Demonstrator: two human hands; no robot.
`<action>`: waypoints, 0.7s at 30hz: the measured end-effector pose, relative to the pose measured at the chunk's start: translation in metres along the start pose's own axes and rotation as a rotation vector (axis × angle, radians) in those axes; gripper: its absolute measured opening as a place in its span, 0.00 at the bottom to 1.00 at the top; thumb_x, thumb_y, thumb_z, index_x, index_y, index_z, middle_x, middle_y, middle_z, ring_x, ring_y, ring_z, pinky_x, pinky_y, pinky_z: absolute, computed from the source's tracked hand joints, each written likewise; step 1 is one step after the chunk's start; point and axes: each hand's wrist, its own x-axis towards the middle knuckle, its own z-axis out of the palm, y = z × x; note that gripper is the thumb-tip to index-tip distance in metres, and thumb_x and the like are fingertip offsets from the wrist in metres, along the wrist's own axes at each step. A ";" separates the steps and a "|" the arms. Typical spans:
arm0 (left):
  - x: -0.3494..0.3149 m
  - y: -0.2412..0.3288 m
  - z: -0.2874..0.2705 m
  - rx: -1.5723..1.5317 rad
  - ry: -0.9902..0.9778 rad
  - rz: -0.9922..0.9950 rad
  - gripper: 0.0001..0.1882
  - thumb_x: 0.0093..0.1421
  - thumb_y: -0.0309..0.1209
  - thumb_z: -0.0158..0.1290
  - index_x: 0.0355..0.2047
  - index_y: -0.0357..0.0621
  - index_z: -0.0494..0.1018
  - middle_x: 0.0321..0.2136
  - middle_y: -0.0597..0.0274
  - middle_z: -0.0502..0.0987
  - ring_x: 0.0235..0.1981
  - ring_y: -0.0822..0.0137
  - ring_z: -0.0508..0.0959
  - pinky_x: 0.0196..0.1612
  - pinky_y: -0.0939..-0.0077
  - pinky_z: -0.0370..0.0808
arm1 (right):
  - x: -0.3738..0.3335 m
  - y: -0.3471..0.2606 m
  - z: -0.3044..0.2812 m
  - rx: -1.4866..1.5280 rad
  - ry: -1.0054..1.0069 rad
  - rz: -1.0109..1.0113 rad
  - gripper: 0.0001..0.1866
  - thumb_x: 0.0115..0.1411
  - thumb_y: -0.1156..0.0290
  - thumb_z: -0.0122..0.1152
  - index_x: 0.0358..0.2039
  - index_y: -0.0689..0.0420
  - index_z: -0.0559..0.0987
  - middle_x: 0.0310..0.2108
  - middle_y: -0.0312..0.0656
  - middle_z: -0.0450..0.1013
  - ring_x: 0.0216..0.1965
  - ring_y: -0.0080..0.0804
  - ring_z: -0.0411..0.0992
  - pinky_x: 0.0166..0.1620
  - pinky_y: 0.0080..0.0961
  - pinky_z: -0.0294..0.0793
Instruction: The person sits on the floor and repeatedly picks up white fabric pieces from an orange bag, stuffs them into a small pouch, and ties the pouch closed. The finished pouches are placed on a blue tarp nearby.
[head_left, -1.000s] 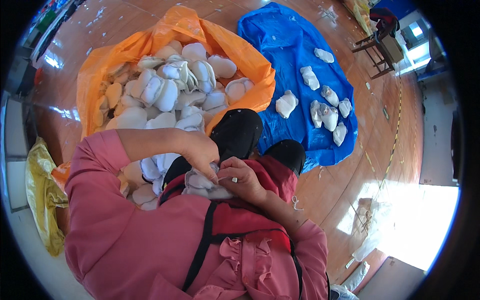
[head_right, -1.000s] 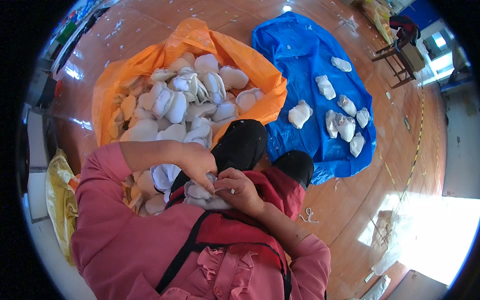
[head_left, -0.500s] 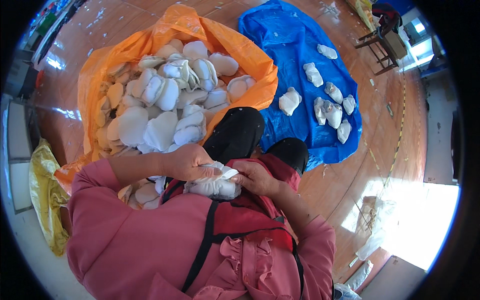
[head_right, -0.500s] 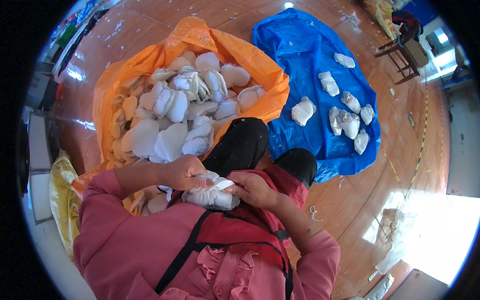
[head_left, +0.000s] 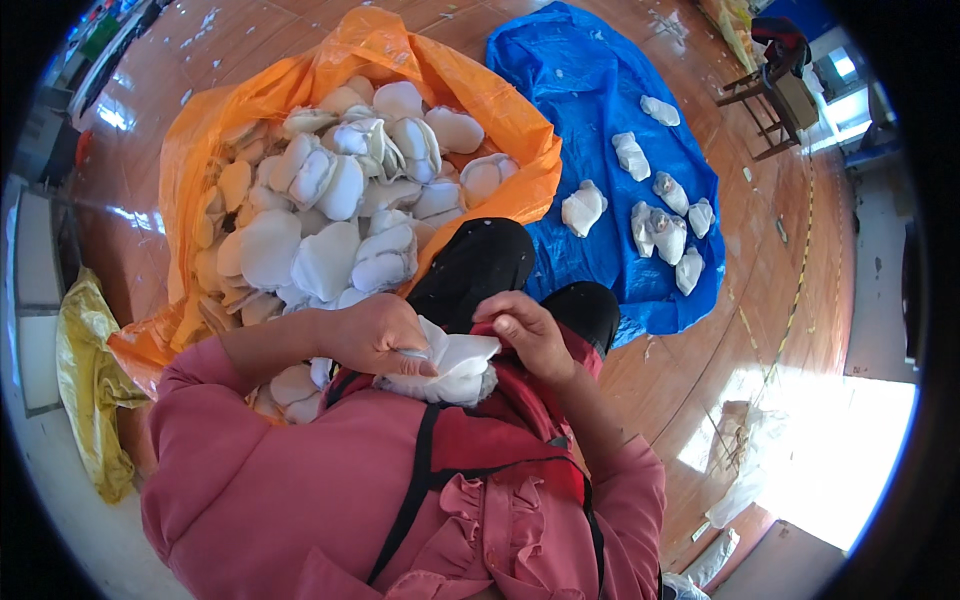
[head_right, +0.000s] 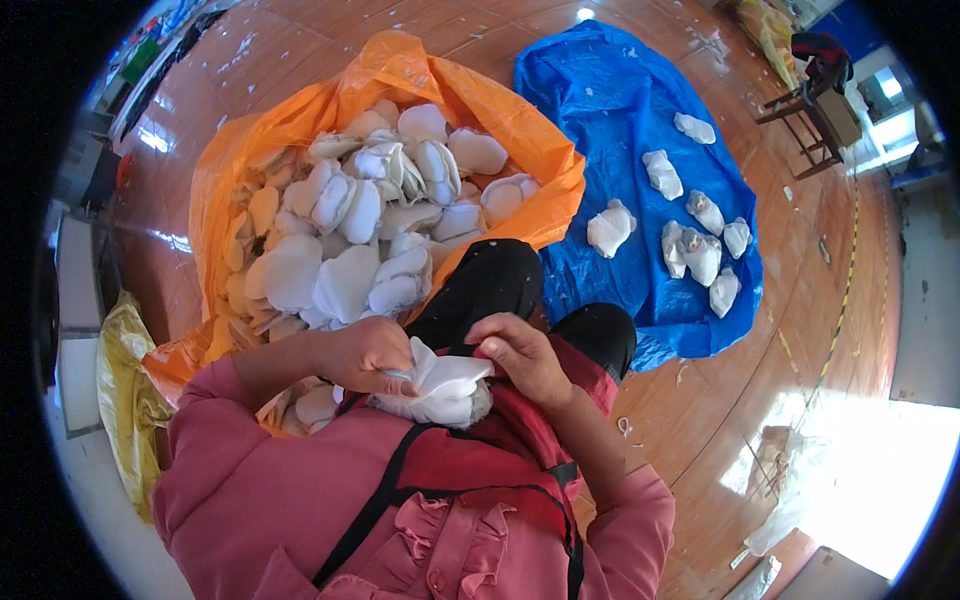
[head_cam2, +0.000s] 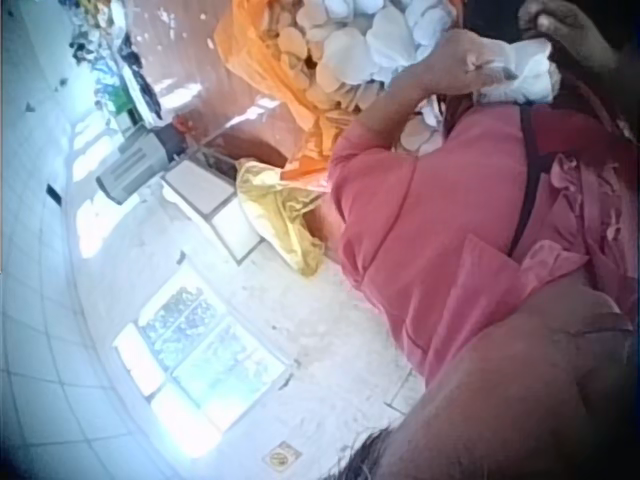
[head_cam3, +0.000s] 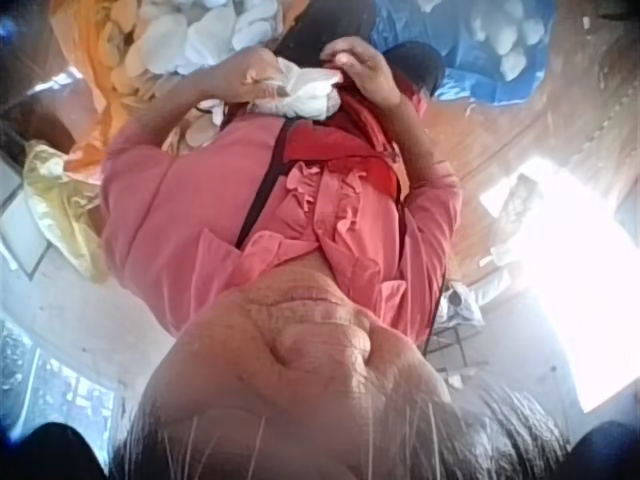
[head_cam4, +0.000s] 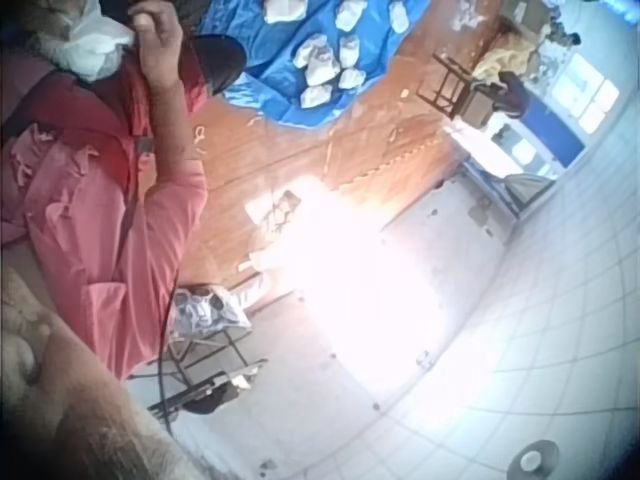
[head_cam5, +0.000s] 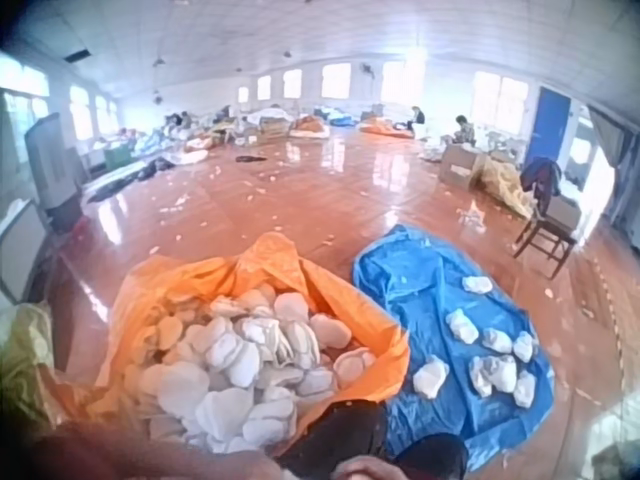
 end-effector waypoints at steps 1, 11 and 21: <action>0.002 -0.003 0.001 0.002 -0.011 0.028 0.26 0.64 0.39 0.58 0.13 0.40 0.63 0.13 0.52 0.63 0.15 0.51 0.67 0.21 0.59 0.60 | 0.006 -0.004 -0.001 -0.020 -0.137 0.013 0.19 0.68 0.55 0.56 0.44 0.60 0.76 0.40 0.36 0.71 0.42 0.27 0.71 0.49 0.25 0.70; 0.001 -0.004 0.010 0.207 0.046 0.061 0.24 0.64 0.43 0.57 0.16 0.41 0.68 0.16 0.52 0.70 0.20 0.50 0.72 0.23 0.61 0.65 | 0.011 -0.019 -0.005 -0.171 -0.540 0.301 0.30 0.58 0.41 0.66 0.41 0.58 0.74 0.33 0.32 0.67 0.37 0.21 0.65 0.41 0.22 0.67; -0.003 -0.015 0.016 0.156 0.151 -0.031 0.24 0.62 0.42 0.59 0.16 0.41 0.64 0.15 0.53 0.65 0.19 0.50 0.70 0.23 0.59 0.62 | 0.018 -0.026 -0.005 -0.123 -0.678 0.416 0.23 0.68 0.50 0.57 0.35 0.61 0.75 0.26 0.30 0.65 0.30 0.18 0.62 0.33 0.21 0.65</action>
